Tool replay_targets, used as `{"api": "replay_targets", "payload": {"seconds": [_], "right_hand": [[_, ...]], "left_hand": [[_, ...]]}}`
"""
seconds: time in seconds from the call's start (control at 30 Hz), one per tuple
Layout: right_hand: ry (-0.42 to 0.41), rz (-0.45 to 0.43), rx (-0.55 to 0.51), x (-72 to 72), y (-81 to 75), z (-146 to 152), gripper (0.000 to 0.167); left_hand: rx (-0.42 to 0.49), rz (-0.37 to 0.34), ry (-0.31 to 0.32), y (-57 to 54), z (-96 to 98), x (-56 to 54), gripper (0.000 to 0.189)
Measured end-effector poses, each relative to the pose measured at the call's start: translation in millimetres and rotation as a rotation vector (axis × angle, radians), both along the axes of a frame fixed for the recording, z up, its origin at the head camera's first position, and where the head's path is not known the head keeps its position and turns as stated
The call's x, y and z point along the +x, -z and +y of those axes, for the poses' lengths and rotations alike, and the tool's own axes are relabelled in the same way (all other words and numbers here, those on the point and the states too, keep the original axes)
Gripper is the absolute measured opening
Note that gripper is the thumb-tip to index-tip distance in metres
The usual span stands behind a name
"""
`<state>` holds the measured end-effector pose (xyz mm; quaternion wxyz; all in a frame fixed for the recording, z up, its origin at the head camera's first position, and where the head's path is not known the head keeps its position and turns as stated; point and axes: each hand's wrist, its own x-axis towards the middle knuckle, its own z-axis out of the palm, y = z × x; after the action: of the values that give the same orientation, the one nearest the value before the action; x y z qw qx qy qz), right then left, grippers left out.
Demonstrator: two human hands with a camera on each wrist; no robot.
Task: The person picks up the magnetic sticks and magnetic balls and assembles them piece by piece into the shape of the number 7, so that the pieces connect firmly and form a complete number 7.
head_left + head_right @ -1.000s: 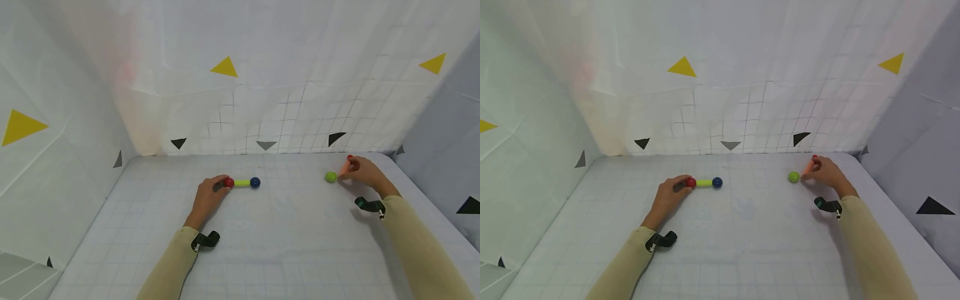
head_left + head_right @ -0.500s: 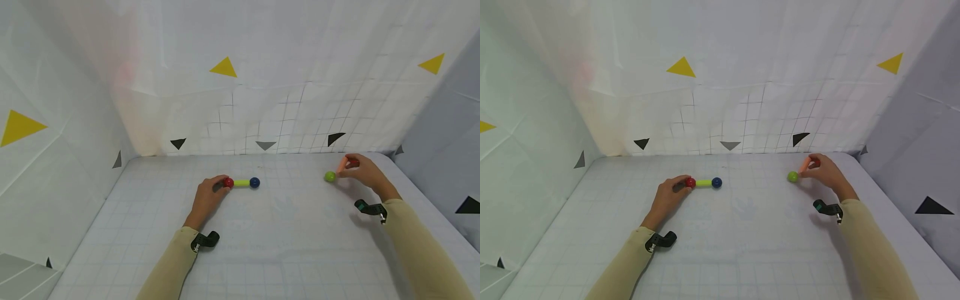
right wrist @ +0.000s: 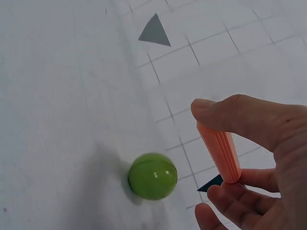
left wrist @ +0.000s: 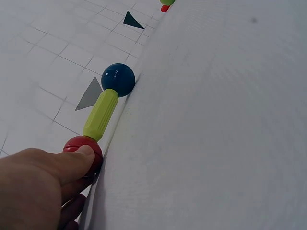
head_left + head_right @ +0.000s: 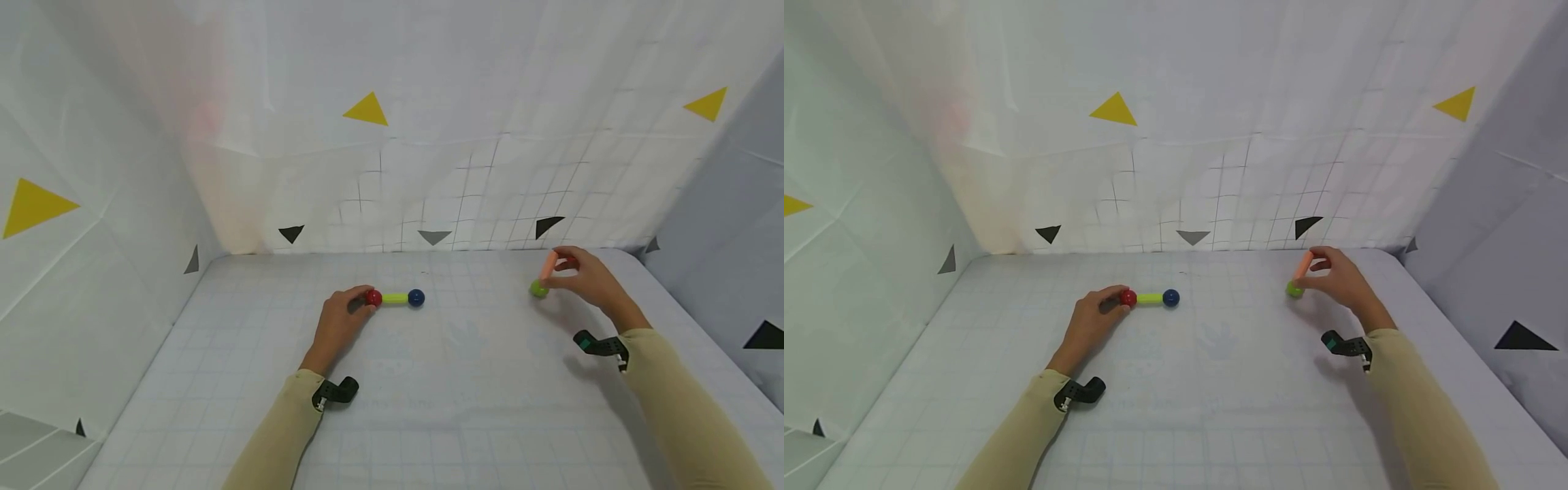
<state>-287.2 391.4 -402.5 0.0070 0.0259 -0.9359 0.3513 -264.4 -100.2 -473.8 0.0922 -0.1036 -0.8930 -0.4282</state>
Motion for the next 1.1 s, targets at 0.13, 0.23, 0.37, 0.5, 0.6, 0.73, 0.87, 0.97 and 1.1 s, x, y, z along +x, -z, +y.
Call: {"api": "replay_targets", "payload": {"seconds": [0.13, 0.23, 0.37, 0.5, 0.6, 0.73, 0.87, 0.97, 1.1], "right_hand": [[-0.006, 0.018, -0.008, 1.8, -1.8, -8, 0.099], [-0.007, 0.027, -0.012, 3.1, -2.4, -14, 0.096], [0.000, 0.034, -0.014, 5.2, -2.9, -20, 0.098], [0.013, 0.040, -0.015, 7.4, -3.9, -28, 0.104], [0.016, 0.048, -0.017, 9.0, -5.0, -33, 0.107], [0.008, 0.061, -0.022, 10.5, -4.7, -37, 0.104], [-0.004, 0.083, -0.019, 11.3, -3.1, -40, 0.102], [-0.007, 0.094, -0.031, 12.7, -2.7, -44, 0.101], [0.010, 0.081, -0.053, 15.6, -2.5, -48, 0.102]], "left_hand": [[0.002, -0.009, -0.005, -1.1, 0.1, 1.4, 0.040], [0.004, -0.012, -0.007, -1.5, 0.0, 1.8, 0.040], [0.006, -0.017, -0.008, -1.1, -0.3, 1.8, 0.040], [0.010, -0.017, -0.007, -0.6, -0.5, 1.3, 0.040], [0.010, -0.015, -0.003, -0.6, -0.7, 1.0, 0.041], [0.012, -0.013, -0.001, -1.0, -0.6, 0.4, 0.041], [0.017, -0.014, -0.001, 0.1, -0.5, 0.0, 0.041], [0.017, -0.013, -0.005, 1.8, -0.3, -0.6, 0.040], [0.018, -0.004, -0.005, 2.4, 0.8, -1.0, 0.041]]}}
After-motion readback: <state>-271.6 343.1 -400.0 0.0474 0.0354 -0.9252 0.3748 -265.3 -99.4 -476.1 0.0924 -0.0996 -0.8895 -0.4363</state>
